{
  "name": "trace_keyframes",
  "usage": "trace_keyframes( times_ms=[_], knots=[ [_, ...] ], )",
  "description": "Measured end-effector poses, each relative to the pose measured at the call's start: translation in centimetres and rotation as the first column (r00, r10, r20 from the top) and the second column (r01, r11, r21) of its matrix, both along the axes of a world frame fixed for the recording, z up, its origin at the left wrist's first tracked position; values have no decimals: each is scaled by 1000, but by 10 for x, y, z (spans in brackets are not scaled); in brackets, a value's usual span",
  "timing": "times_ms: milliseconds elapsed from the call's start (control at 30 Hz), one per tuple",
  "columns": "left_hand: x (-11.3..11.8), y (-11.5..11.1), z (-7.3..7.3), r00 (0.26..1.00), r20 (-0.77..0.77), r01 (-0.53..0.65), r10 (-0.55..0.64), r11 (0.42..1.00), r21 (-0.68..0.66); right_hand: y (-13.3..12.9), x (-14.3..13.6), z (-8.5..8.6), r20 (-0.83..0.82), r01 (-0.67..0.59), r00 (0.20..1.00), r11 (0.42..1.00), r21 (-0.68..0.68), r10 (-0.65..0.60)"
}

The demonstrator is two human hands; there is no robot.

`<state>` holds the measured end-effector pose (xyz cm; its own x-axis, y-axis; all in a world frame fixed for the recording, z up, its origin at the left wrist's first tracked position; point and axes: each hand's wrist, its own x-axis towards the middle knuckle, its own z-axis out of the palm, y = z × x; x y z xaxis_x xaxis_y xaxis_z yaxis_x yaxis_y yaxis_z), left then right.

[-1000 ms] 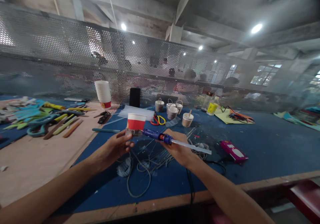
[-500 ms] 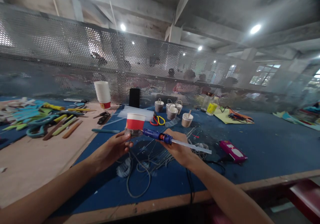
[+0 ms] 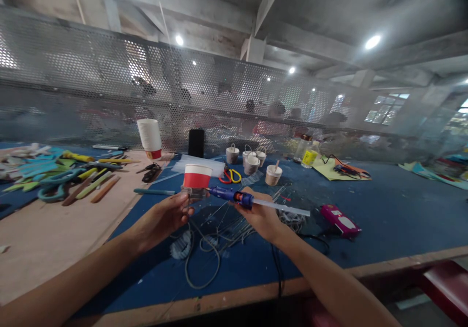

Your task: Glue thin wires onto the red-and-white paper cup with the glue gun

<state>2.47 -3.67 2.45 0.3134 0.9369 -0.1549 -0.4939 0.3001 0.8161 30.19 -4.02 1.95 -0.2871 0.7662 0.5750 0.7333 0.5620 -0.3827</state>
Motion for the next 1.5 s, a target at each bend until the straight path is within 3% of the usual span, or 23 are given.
trace_keyframes(
  times_ms=[67,167,300,367,500,600,700,800,933,1033,1100,1200,1233,1300,1400,1433,1500],
  knots=[
    [0,0,1,1000,0,6,-6,1000,1,3,-1,1,-195,-43,981,989,-145,14],
    [0,-1,1,1000,-11,-3,3,1000,-1,7,-1,8,-475,-237,880,890,-389,26],
    [0,-2,1,998,-44,-41,41,999,7,18,2,9,-735,-422,676,793,-440,-48],
    [1,-2,2,997,-65,-40,42,999,27,26,4,4,-761,-439,637,754,-489,-123],
    [1,-1,0,993,-103,-46,53,997,65,40,11,-12,-610,-267,767,765,-586,-199],
    [1,0,-4,989,-126,-74,83,994,78,46,17,-20,-382,-86,899,768,-635,-216],
    [2,0,-4,983,-157,-81,97,991,104,48,19,-22,-167,46,968,790,-612,-185],
    [3,-2,-1,980,-180,-64,88,989,134,49,18,-23,2,176,979,831,-527,-206],
    [5,-5,3,977,-181,-88,112,987,134,45,17,-21,155,322,947,835,-445,-283],
    [6,-4,1,975,-188,-96,122,985,144,40,15,-17,206,375,922,891,-256,-328],
    [7,-3,-1,974,-192,-91,124,981,173,36,10,-13,131,308,948,941,-138,-290],
    [8,0,-6,974,-191,-80,123,973,218,25,-11,-9,-157,16,986,965,-262,-59],
    [8,1,-8,975,-185,-80,125,969,233,20,-21,-8,-286,-124,958,923,-365,16],
    [8,3,-10,976,-166,-96,144,959,266,8,-42,-7,-493,-402,860,774,-490,135],
    [8,3,-9,974,-157,-117,166,953,279,-8,-68,-4,-674,-630,719,570,-528,170],
    [8,3,-8,973,-161,-121,168,955,271,-11,-73,-3,-694,-656,699,540,-528,171],
    [9,1,-5,972,-156,-129,174,957,261,-14,-78,-2,-700,-649,696,559,-515,163]
  ],
)
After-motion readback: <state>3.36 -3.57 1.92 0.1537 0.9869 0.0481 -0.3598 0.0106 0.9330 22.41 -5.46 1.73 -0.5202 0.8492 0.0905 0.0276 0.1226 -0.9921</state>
